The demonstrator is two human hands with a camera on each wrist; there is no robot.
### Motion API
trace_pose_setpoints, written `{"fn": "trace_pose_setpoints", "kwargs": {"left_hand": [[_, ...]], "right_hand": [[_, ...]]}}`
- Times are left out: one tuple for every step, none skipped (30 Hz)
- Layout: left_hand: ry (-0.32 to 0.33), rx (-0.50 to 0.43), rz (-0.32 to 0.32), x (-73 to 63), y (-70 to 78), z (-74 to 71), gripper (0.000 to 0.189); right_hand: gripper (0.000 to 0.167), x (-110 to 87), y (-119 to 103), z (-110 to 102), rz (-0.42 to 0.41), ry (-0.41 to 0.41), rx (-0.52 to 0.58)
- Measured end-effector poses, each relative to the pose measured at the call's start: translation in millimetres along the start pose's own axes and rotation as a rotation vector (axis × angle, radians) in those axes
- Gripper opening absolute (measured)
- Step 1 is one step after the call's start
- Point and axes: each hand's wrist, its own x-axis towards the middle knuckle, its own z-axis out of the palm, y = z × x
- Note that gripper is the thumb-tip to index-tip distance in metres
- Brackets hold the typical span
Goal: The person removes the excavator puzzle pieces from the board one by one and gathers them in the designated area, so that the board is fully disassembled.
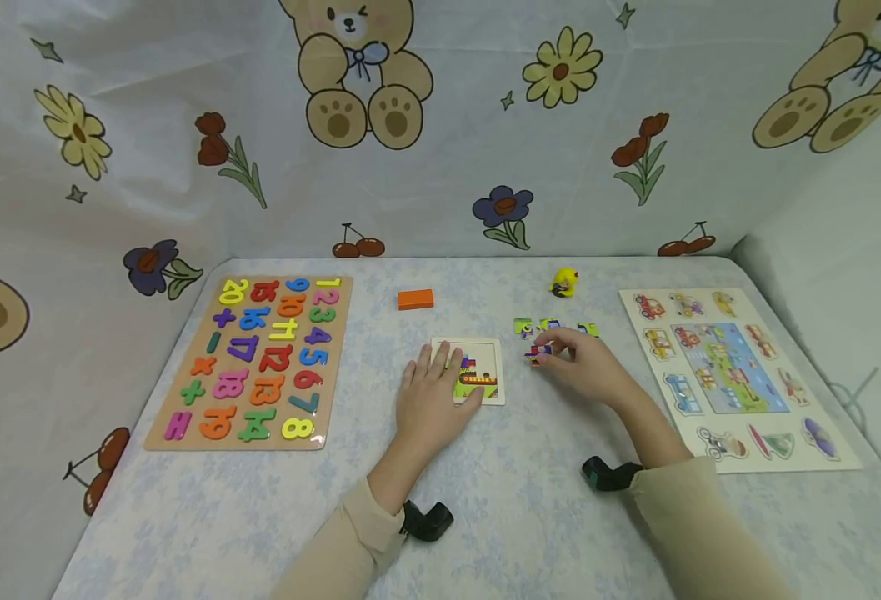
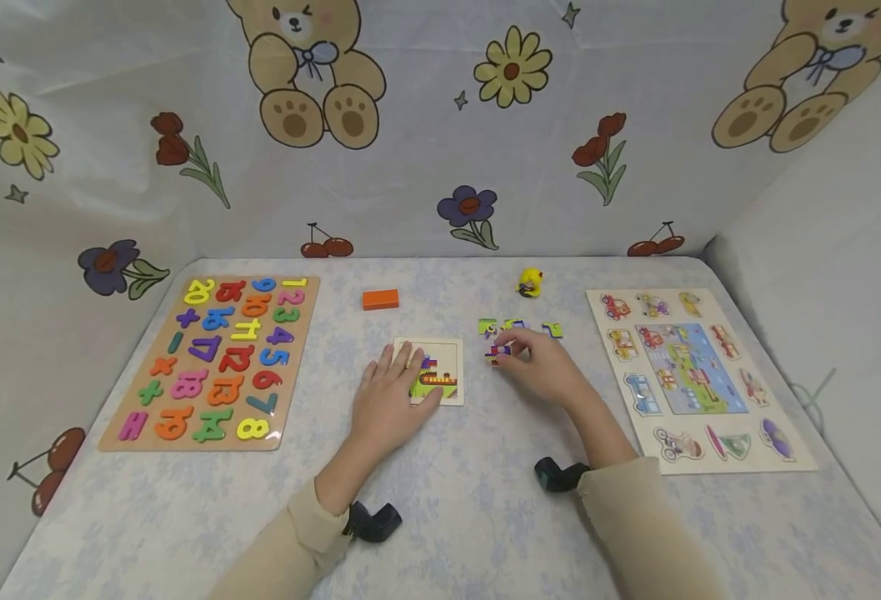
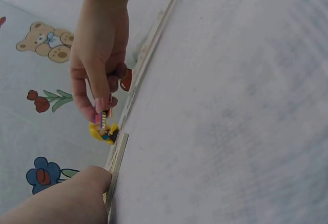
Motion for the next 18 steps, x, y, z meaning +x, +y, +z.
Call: {"fn": "trace_pose_setpoints", "kwargs": {"left_hand": [[0.001, -0.004, 0.0, -0.2, -0.1, -0.1, 0.074], [0.001, -0.01, 0.0, -0.3, -0.1, -0.2, 0.074], [0.003, -0.014, 0.001, -0.5, -0.2, -0.3, 0.074], [0.005, -0.019, 0.001, -0.6, -0.1, -0.3, 0.074], [0.003, -0.02, 0.0, -0.6, -0.1, -0.5, 0.074], [0.004, -0.022, 0.0, -0.7, 0.0, -0.5, 0.074], [0.003, -0.024, 0.0, -0.9, 0.0, -0.5, 0.074], [0.003, -0.025, 0.0, -0.9, 0.1, -0.4, 0.074], [0.003, -0.023, -0.001, -1.0, 0.1, -0.4, 0.074], [0.002, -0.023, -0.001, -1.0, 0.1, -0.3, 0.074], [0.002, -0.022, -0.001, -1.0, 0.0, -0.2, 0.074], [0.002, -0.02, -0.001, -0.9, 0.0, -0.1, 0.074], [0.001, -0.018, -0.001, -0.8, 0.0, 0.0, 0.074], [0.003, -0.017, -0.001, -0.7, -0.2, 0.2, 0.074], [0.003, -0.015, -0.001, -0.6, -0.3, 0.3, 0.074], [0.004, -0.014, 0.0, -0.4, -0.3, 0.5, 0.074], [0.003, -0.012, -0.001, -0.3, -0.4, 0.8, 0.074], [0.002, -0.01, -0.001, -0.2, -0.4, 1.0, 0.074]], "right_hand": [[0.02, -2.2, 5.0, -3.7, 0.01, 0.004, -0.009], [0.02, -4.4, 10.0, -7.6, 0.019, 0.006, -0.019], [0.021, -6.7, 14.9, -11.6, 0.026, 0.01, -0.032], [0.022, -9.3, 19.6, -15.6, 0.031, 0.013, -0.038], [0.022, -11.8, 24.0, -19.4, 0.036, 0.017, -0.045], [0.023, -14.2, 28.4, -23.2, 0.041, 0.02, -0.055], [0.024, -16.7, 32.5, -26.9, 0.044, 0.023, -0.064], [0.024, -18.9, 36.4, -30.4, 0.046, 0.026, -0.071], [0.025, -21.1, 39.8, -33.6, 0.048, 0.028, -0.078], [0.025, -23.0, 42.8, -36.4, 0.05, 0.029, -0.086], [0.025, -24.7, 45.7, -38.9, 0.05, 0.031, -0.096], [0.025, -26.1, 48.6, -41.0, 0.049, 0.032, -0.101], [0.025, -27.4, 50.8, -42.7, 0.048, 0.032, -0.104], [0.025, -28.3, 52.8, -44.1, 0.045, 0.034, -0.106], [0.025, -28.9, 54.7, -45.0, 0.04, 0.034, -0.108], [0.025, -29.3, 56.4, -45.6, 0.034, 0.035, -0.107], [0.025, -29.4, 57.6, -45.9, 0.031, 0.035, -0.103], [0.025, -29.3, 58.7, -45.9, 0.027, 0.035, -0.101]]}}
